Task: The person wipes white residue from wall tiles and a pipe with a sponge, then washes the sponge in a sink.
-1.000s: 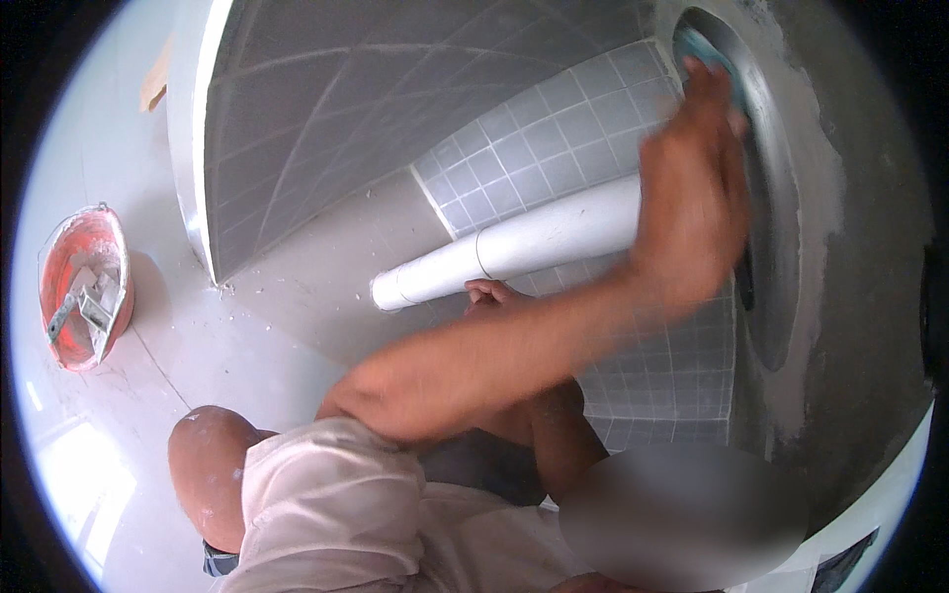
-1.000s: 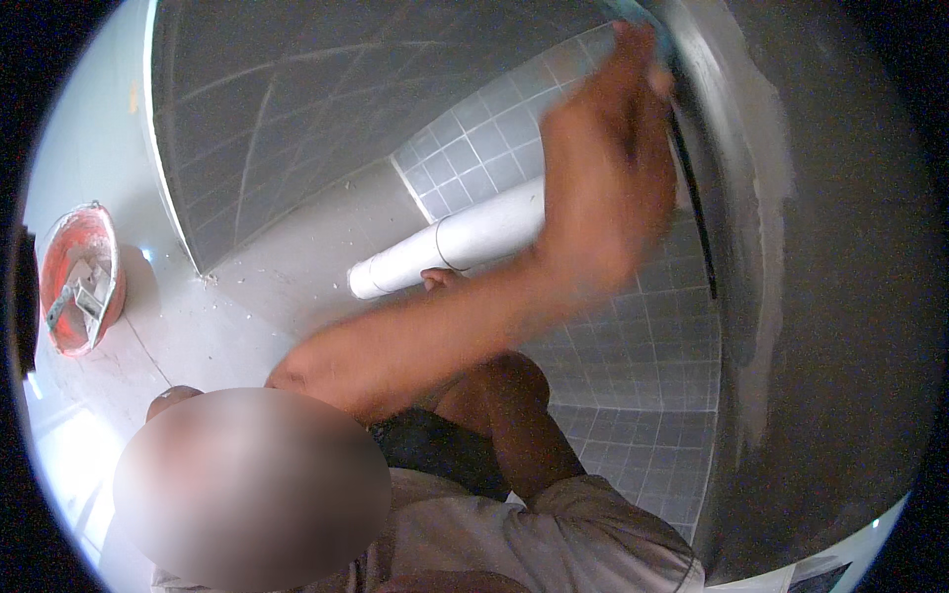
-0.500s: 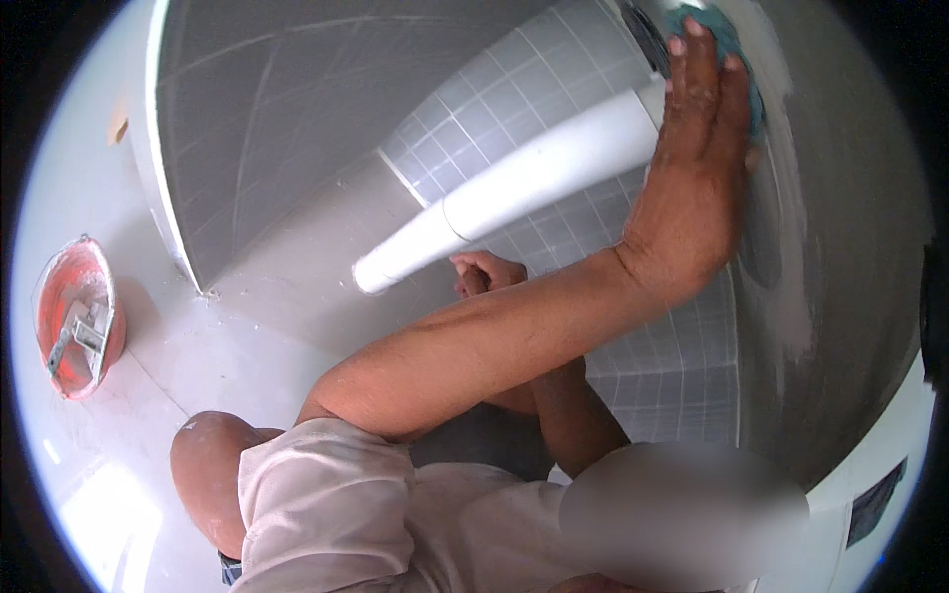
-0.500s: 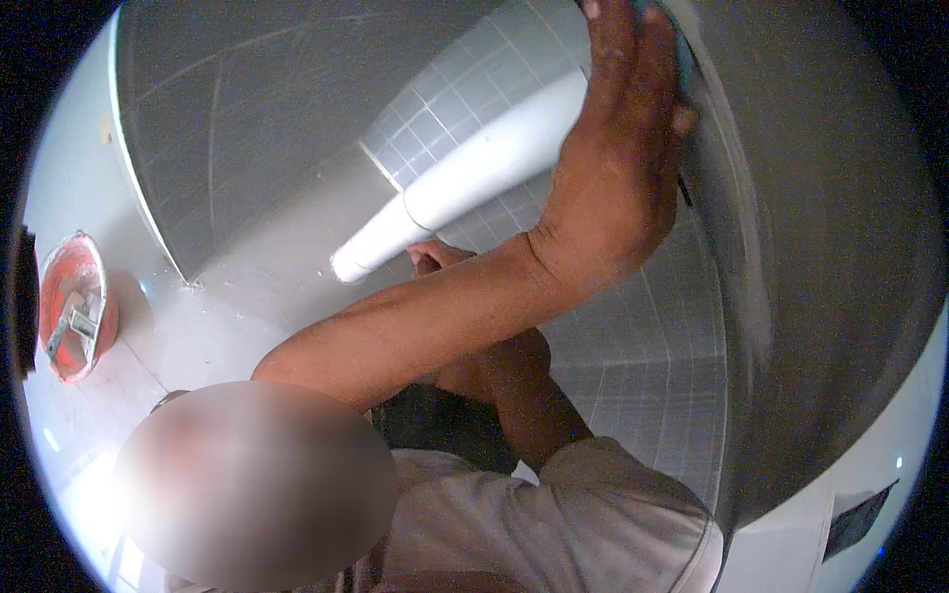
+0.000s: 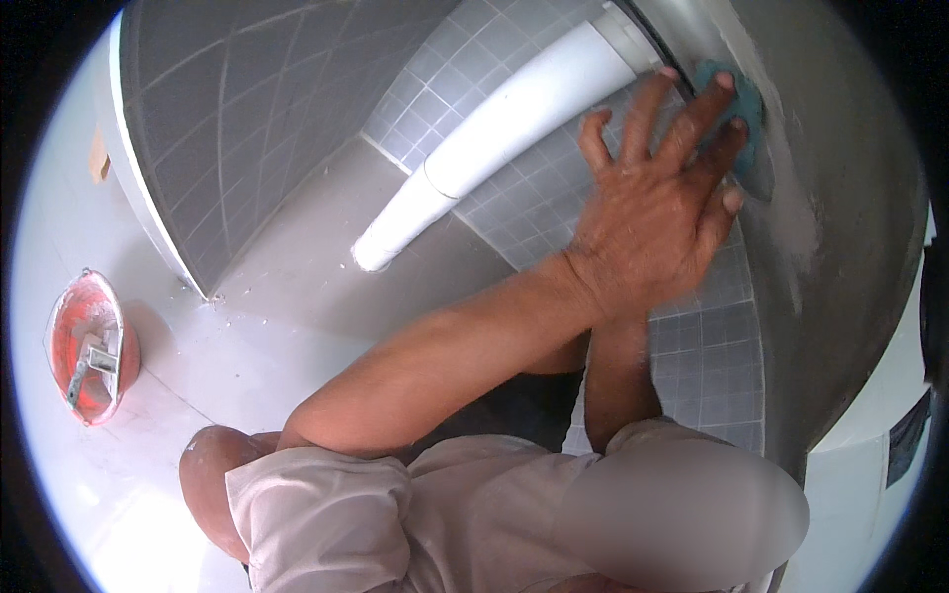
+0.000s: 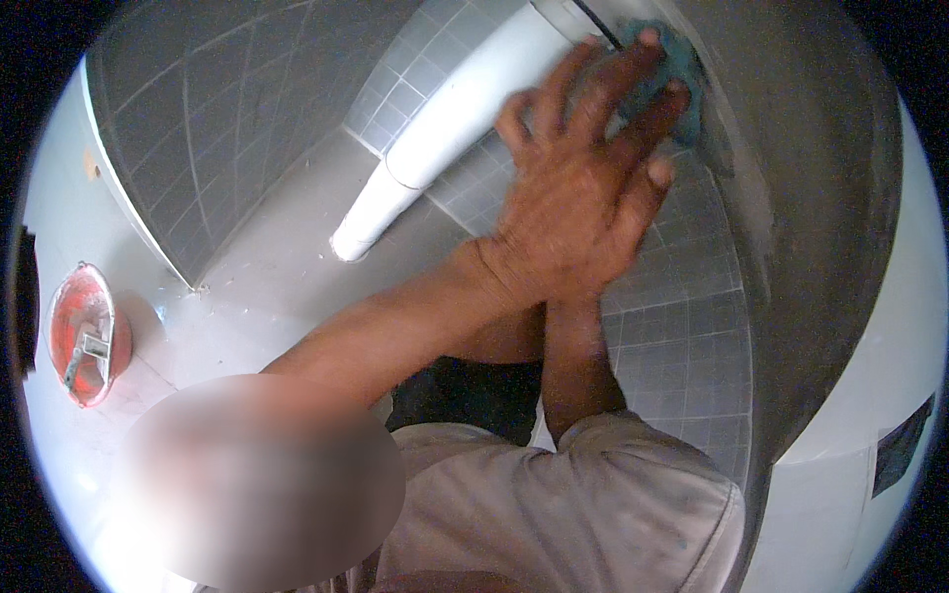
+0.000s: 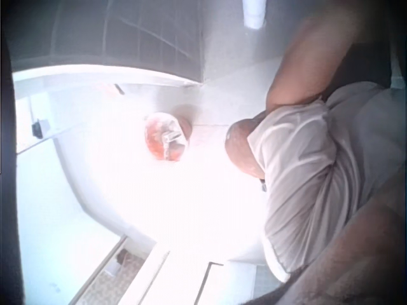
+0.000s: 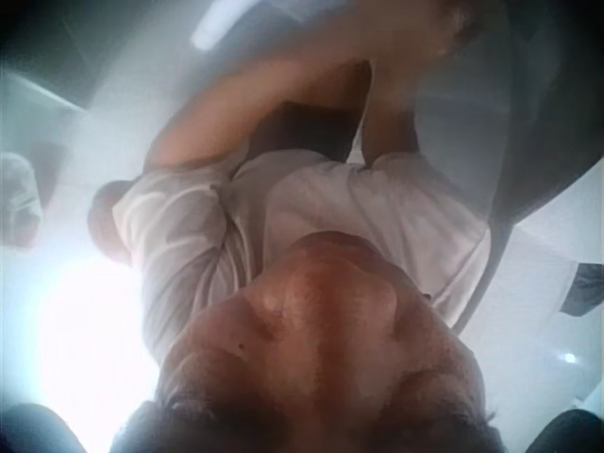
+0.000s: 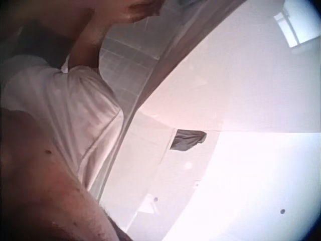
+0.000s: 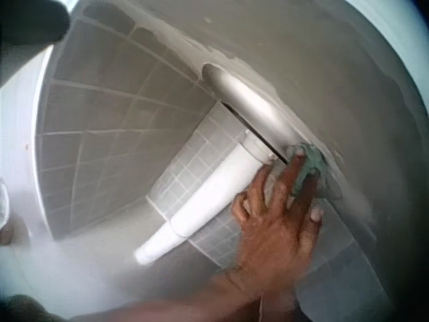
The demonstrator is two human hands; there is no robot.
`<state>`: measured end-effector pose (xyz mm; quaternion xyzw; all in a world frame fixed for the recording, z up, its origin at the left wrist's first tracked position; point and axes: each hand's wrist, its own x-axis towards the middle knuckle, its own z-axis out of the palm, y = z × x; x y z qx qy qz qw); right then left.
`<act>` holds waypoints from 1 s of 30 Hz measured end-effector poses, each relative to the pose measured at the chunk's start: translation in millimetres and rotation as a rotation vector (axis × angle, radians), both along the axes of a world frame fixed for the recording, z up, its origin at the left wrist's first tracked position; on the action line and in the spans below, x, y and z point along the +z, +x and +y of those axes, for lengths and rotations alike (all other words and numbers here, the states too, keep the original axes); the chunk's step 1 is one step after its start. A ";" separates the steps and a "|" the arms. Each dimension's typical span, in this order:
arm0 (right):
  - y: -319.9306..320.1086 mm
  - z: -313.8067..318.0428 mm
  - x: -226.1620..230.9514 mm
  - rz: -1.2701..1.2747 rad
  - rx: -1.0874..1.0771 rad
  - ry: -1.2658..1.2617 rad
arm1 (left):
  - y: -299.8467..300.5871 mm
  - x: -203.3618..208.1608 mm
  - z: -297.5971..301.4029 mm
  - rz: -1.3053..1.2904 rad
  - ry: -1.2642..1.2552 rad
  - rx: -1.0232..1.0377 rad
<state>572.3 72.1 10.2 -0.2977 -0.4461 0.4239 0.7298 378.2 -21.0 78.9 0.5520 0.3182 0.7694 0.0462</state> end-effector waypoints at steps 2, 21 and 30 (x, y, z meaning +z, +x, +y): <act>30.2 0.2 24.5 0.062 -0.012 0.020 | 3.7 -1.0 1.5 -0.041 -0.039 -0.004; 94.5 -19.7 106.5 0.157 0.012 0.037 | 58.0 -14.0 8.8 0.150 0.255 -0.046; 94.9 62.7 43.4 0.073 0.005 -0.416 | 11.6 -42.8 33.4 1.036 -0.351 -0.522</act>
